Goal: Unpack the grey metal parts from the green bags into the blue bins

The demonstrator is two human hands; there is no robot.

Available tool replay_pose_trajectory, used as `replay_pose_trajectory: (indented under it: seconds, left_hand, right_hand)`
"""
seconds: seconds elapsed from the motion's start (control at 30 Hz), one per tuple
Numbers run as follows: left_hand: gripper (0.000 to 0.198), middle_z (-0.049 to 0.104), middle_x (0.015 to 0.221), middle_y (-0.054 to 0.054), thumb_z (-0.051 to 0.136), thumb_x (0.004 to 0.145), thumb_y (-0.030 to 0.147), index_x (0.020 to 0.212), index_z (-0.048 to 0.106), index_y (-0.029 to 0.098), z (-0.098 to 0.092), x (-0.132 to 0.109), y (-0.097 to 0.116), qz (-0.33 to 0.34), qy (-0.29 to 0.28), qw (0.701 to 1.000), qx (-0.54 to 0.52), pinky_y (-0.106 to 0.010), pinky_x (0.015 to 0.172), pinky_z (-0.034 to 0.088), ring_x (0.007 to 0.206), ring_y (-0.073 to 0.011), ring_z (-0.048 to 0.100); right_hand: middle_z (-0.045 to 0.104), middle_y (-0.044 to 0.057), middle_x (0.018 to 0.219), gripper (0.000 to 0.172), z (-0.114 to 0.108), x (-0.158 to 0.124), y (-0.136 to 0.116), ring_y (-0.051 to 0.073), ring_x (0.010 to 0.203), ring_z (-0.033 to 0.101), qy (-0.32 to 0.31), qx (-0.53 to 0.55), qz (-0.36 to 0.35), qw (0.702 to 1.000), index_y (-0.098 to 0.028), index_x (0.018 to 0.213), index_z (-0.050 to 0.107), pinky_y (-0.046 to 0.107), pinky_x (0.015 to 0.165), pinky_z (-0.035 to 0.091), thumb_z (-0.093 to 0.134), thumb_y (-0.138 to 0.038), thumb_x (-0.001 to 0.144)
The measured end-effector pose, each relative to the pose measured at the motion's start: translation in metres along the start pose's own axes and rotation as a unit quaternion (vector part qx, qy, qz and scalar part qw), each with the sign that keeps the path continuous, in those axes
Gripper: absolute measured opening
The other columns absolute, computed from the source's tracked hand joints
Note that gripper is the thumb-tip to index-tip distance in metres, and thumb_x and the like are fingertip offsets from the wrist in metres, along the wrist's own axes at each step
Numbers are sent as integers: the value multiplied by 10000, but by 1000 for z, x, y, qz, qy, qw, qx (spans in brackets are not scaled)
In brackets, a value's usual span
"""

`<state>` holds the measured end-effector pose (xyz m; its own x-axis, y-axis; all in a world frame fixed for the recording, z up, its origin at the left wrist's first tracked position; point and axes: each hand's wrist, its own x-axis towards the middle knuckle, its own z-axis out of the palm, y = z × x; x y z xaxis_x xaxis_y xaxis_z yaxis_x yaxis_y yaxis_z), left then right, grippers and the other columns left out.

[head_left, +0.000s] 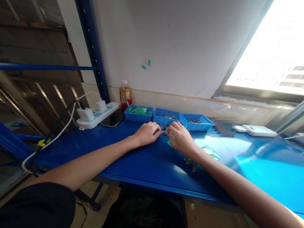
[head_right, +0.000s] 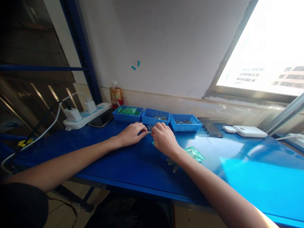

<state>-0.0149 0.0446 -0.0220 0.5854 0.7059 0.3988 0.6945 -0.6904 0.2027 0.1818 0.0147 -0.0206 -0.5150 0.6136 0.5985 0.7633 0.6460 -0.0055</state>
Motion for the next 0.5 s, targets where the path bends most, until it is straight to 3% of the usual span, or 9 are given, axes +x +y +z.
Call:
replay_pose_trajectory:
  seconds: [0.1,0.2,0.37,0.5]
  left_hand:
    - [239,646,910,-59,442,927,330,892,627,182,-2,0,2,14,18,999,-22,-314,804,454,885,-200,585]
    - [262,646,909,-65,416,941,314,878,630,176,-3,0,3,36,21,998,-43,-302,818,453,890,-193,586]
    - [291,647,884,-79,381,955,286,847,618,156,-2,0,5,67,-1,996,-62,-302,801,458,867,-196,587]
    - [240,649,950,-72,386,953,271,947,603,167,-3,-1,5,64,17,994,-82,-320,849,455,926,-201,581]
  right_hand:
    - [588,70,895,93,2,-1,-1,231,871,513,-9,8,6,1000,-198,939,569,354,778,444,499,-230,886]
    - [596,78,962,206,4,-1,2,243,919,523,-23,-4,8,1000,-202,1060,565,366,808,445,551,-289,874]
    - [587,68,917,124,4,-2,0,228,887,532,-29,-4,11,1000,-203,969,604,346,802,454,548,-266,878]
    - [586,74,915,155,4,-1,-2,216,875,541,-8,10,23,1000,-195,982,615,331,790,460,502,-270,907]
